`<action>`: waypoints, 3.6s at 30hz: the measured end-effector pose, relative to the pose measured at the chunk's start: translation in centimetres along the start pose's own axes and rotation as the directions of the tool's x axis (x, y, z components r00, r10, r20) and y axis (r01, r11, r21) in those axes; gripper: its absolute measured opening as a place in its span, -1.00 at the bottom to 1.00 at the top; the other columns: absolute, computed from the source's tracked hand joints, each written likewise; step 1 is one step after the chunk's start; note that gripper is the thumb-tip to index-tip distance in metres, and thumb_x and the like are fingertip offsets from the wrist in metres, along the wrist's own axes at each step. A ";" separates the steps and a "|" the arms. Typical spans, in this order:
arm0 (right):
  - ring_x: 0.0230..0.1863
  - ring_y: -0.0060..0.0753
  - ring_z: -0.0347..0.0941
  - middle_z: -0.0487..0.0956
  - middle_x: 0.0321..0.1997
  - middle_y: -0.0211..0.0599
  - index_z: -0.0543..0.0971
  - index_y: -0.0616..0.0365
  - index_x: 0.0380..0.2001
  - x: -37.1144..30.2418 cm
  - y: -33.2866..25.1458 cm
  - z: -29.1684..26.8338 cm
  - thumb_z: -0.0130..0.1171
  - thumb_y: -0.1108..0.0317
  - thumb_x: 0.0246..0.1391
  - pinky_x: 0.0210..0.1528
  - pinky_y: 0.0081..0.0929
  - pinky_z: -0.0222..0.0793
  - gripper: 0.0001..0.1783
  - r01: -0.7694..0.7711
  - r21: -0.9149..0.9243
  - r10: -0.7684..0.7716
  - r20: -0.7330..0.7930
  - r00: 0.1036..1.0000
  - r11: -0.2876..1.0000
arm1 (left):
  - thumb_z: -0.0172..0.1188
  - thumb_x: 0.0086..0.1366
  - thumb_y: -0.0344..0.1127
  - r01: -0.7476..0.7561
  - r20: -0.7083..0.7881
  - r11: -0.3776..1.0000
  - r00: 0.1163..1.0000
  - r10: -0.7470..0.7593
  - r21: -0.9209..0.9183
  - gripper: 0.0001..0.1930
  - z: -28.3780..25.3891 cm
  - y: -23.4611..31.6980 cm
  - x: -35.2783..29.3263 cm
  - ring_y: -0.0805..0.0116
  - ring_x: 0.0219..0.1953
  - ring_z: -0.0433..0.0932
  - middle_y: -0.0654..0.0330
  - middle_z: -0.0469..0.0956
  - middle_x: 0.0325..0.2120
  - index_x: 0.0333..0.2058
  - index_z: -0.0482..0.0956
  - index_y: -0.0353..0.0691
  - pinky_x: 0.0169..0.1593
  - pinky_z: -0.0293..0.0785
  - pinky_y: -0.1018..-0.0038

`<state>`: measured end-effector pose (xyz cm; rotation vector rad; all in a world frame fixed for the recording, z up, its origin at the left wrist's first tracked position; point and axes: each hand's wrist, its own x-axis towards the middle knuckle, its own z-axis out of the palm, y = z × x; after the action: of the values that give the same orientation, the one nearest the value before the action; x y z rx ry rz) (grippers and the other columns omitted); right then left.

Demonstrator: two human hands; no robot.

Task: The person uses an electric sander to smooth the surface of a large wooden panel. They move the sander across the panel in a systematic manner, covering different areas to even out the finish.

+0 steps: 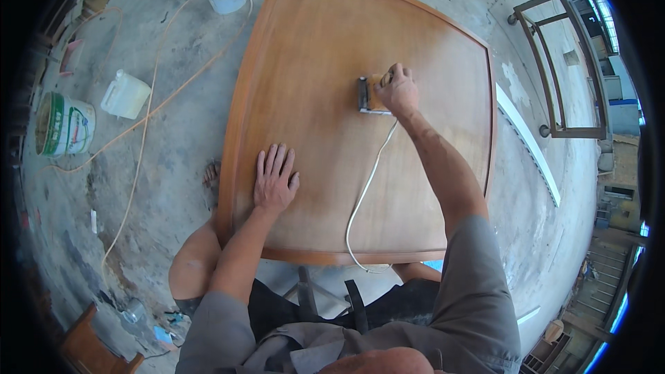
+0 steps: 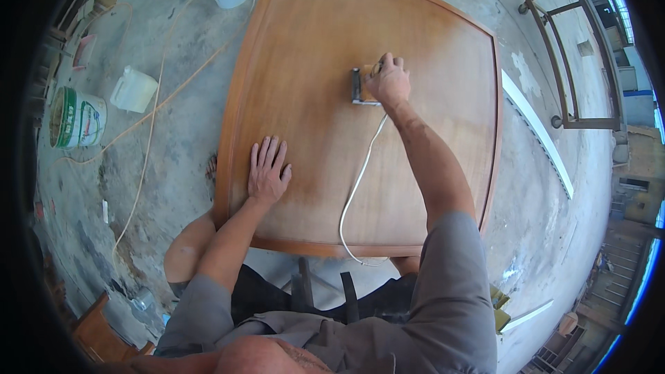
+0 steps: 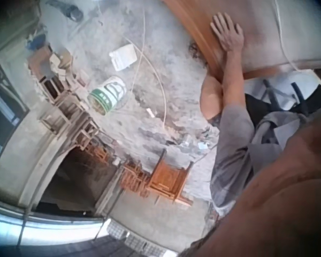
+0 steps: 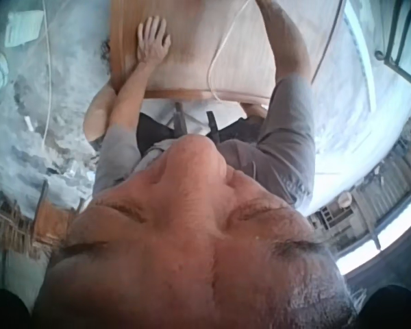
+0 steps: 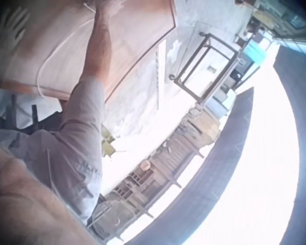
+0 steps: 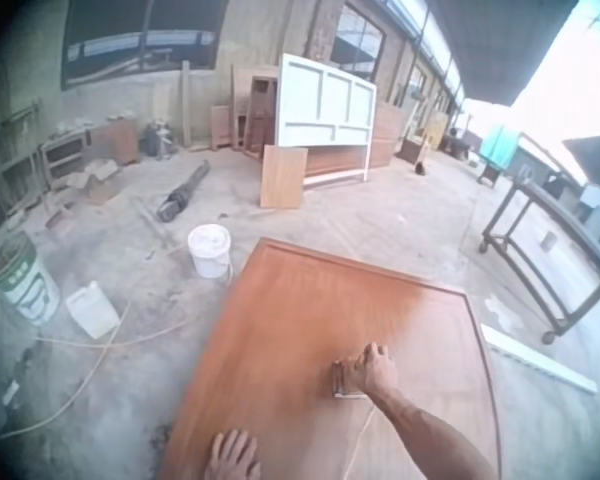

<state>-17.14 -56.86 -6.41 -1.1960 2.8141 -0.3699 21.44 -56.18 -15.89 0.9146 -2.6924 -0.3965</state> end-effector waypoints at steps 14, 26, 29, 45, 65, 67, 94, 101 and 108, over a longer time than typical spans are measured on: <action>0.08 0.29 0.47 0.50 0.10 -0.04 0.49 -0.02 0.02 -4.3 -3.4 -0.1 0.40 0.13 -0.02 0.05 0.05 0.53 -0.46 0.056 0.042 -0.057 0.010 0.998 0.998 | 0.22 0.31 -0.15 0.014 0.015 0.999 1.000 -0.014 -0.037 -0.31 0.1 -0.1 -0.2 -0.01 0.52 0.04 -0.04 0.20 0.43 0.38 0.31 -0.23 0.54 -0.13 -0.08; 0.11 0.29 0.46 0.49 0.12 -0.04 0.45 0.02 0.03 -2.7 -4.0 1.4 0.40 0.11 -0.01 0.08 0.09 0.49 -0.44 0.085 0.037 -0.085 -0.001 0.996 0.996 | 0.25 0.28 -0.15 0.010 -0.023 0.999 1.000 -0.011 -0.050 -0.31 0.1 -0.3 -0.2 0.01 0.51 0.07 -0.01 0.21 0.43 0.36 0.35 -0.21 0.54 -0.12 -0.06; -0.05 0.17 0.51 0.54 -0.06 -0.04 0.48 0.03 -0.07 -8.5 -4.5 1.3 0.42 0.17 -0.06 0.00 0.00 0.50 -0.50 0.189 0.080 -0.185 -0.061 0.981 0.979 | 0.25 0.29 -0.15 0.019 -0.020 0.999 1.000 -0.020 -0.040 -0.31 0.3 -0.4 -0.3 0.01 0.52 0.06 -0.01 0.21 0.43 0.36 0.35 -0.22 0.55 -0.13 -0.05; 0.18 0.30 0.44 0.47 0.19 0.00 0.45 0.03 0.11 2.7 -8.4 1.2 0.39 0.09 0.01 0.14 0.03 0.52 -0.39 0.021 0.032 -0.021 0.019 1.000 0.999 | 0.25 0.28 -0.11 0.006 -0.022 1.000 1.000 -0.007 -0.030 -0.32 -0.1 -0.1 -0.3 0.03 0.48 0.12 0.02 0.25 0.40 0.34 0.37 -0.17 0.53 -0.06 -0.08; 0.15 0.32 0.44 0.47 0.16 0.01 0.47 0.02 0.06 1.1 -7.9 1.1 0.38 0.10 0.01 0.13 0.06 0.52 -0.43 0.022 0.055 -0.023 0.010 1.000 0.998 | 0.25 0.29 -0.12 0.006 -0.023 0.999 1.000 -0.008 -0.048 -0.30 0.1 -0.1 -0.3 0.00 0.50 0.09 -0.01 0.23 0.42 0.36 0.34 -0.20 0.53 -0.08 -0.08; 0.16 0.33 0.44 0.47 0.18 0.01 0.46 0.02 0.08 3.0 -7.9 0.9 0.37 0.09 0.02 0.13 0.05 0.52 -0.42 0.006 0.030 -0.006 0.008 1.000 1.000 | 0.25 0.29 -0.13 0.008 -0.014 0.999 1.000 -0.009 -0.053 -0.31 -0.1 0.0 -0.4 0.00 0.50 0.09 -0.01 0.23 0.42 0.36 0.34 -0.19 0.53 -0.08 -0.09; 0.03 0.29 0.49 0.52 0.06 -0.05 0.48 -0.01 -0.01 -2.0 -3.4 0.5 0.43 0.13 -0.05 0.06 0.05 0.49 -0.46 0.148 0.038 -0.147 -0.017 0.989 0.988 | 0.27 0.28 -0.16 0.005 -0.028 0.997 1.000 -0.007 -0.072 -0.30 -0.3 0.0 -0.3 0.01 0.50 0.09 -0.01 0.23 0.42 0.36 0.34 -0.20 0.53 -0.08 -0.07; 0.02 0.23 0.47 0.51 0.02 -0.11 0.50 0.00 -0.05 -11.2 -3.0 0.2 0.43 0.18 -0.07 -0.01 0.02 0.53 -0.49 0.215 0.093 -0.222 0.077 0.972 0.972 | 0.26 0.29 -0.14 0.022 -0.031 0.999 0.999 -0.023 -0.047 -0.31 0.0 -0.3 -0.3 0.02 0.51 0.06 0.00 0.21 0.43 0.36 0.34 -0.20 0.54 -0.11 -0.06; 0.07 0.25 0.47 0.51 0.06 -0.07 0.48 0.01 0.01 -7.4 -3.8 -0.1 0.41 0.17 -0.03 0.03 0.04 0.53 -0.47 0.170 0.044 -0.173 0.069 0.982 0.984 | 0.24 0.30 -0.14 0.013 -0.014 0.998 1.000 -0.014 -0.058 -0.31 0.0 0.0 -0.2 0.00 0.51 0.05 -0.02 0.20 0.44 0.37 0.33 -0.21 0.54 -0.12 -0.07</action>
<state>-9.31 -54.09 -5.61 -1.4190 2.6392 -0.3790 21.55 -56.03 -15.95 0.9159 -2.6482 -0.4665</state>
